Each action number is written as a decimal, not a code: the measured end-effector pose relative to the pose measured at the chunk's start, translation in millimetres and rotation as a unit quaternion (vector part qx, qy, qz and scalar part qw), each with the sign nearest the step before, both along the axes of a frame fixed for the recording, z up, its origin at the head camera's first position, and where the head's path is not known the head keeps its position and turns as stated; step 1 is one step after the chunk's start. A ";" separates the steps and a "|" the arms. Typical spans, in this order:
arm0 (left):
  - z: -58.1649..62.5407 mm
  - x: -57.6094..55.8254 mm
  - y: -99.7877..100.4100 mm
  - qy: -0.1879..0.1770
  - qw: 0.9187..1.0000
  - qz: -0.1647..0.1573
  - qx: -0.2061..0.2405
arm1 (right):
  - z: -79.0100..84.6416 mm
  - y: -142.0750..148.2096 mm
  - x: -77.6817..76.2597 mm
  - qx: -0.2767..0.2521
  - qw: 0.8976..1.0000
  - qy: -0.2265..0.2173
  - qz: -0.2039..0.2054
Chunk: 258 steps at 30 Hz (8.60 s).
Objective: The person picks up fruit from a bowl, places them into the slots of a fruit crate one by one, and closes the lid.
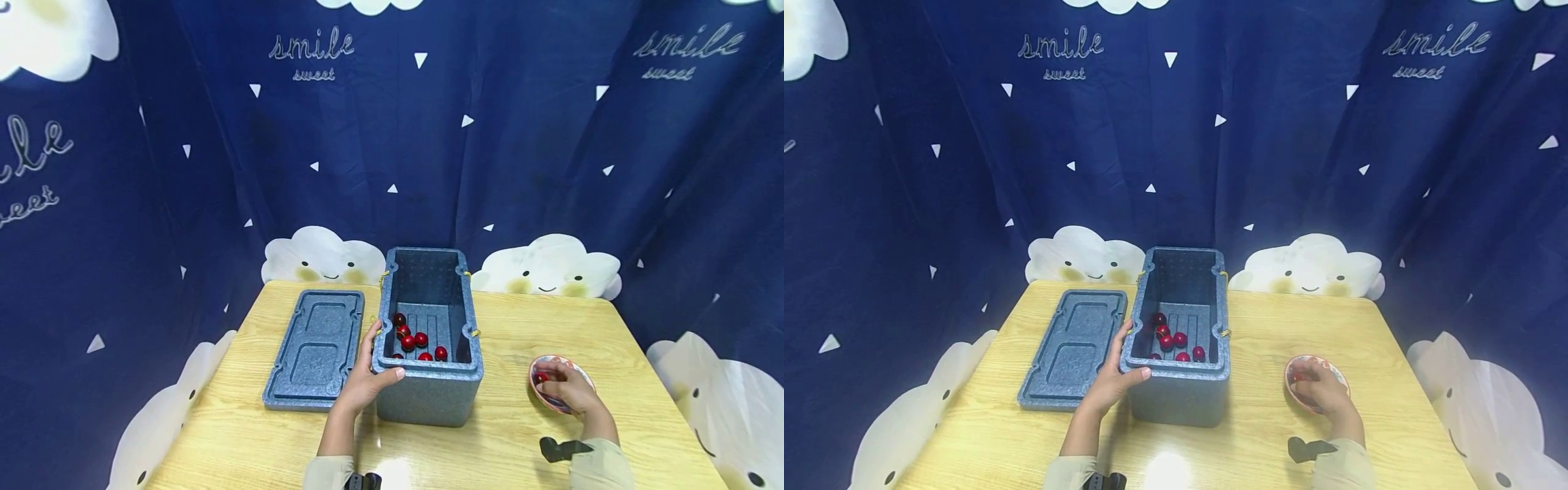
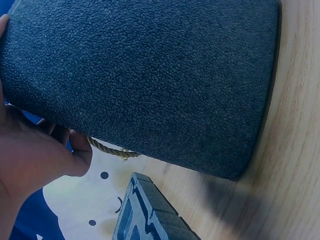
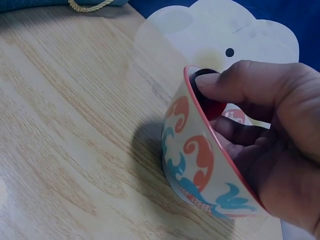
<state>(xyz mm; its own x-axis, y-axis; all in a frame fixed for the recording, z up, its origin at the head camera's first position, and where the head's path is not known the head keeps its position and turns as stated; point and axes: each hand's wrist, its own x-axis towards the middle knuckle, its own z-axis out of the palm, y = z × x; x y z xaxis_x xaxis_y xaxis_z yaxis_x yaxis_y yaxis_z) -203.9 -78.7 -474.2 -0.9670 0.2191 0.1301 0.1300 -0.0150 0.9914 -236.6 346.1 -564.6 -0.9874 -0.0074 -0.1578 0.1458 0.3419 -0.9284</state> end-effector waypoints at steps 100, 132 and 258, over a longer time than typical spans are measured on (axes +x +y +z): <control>1.2 1.1 0.0 0.031 1.000 0.004 0.003 | 205.5 -129.7 -73.3 -0.042 0.923 0.086 0.373; 3.2 5.2 -2.9 0.005 1.000 0.017 0.001 | 197.7 -178.2 -71.8 0.106 0.928 0.061 0.353; 12.8 32.5 -170.1 -0.073 0.923 0.319 -0.201 | 86.0 -387.2 57.4 -0.258 0.961 0.059 0.084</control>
<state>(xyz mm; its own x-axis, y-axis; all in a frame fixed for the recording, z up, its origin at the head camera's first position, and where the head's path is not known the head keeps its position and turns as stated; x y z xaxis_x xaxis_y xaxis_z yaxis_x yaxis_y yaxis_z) -171.4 -248.9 -461.4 -0.9168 -0.3988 0.0208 -0.1500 0.3921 0.9076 -179.2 -41.0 -478.7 -0.9763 -0.2151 0.0234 0.0115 -0.1596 -0.9871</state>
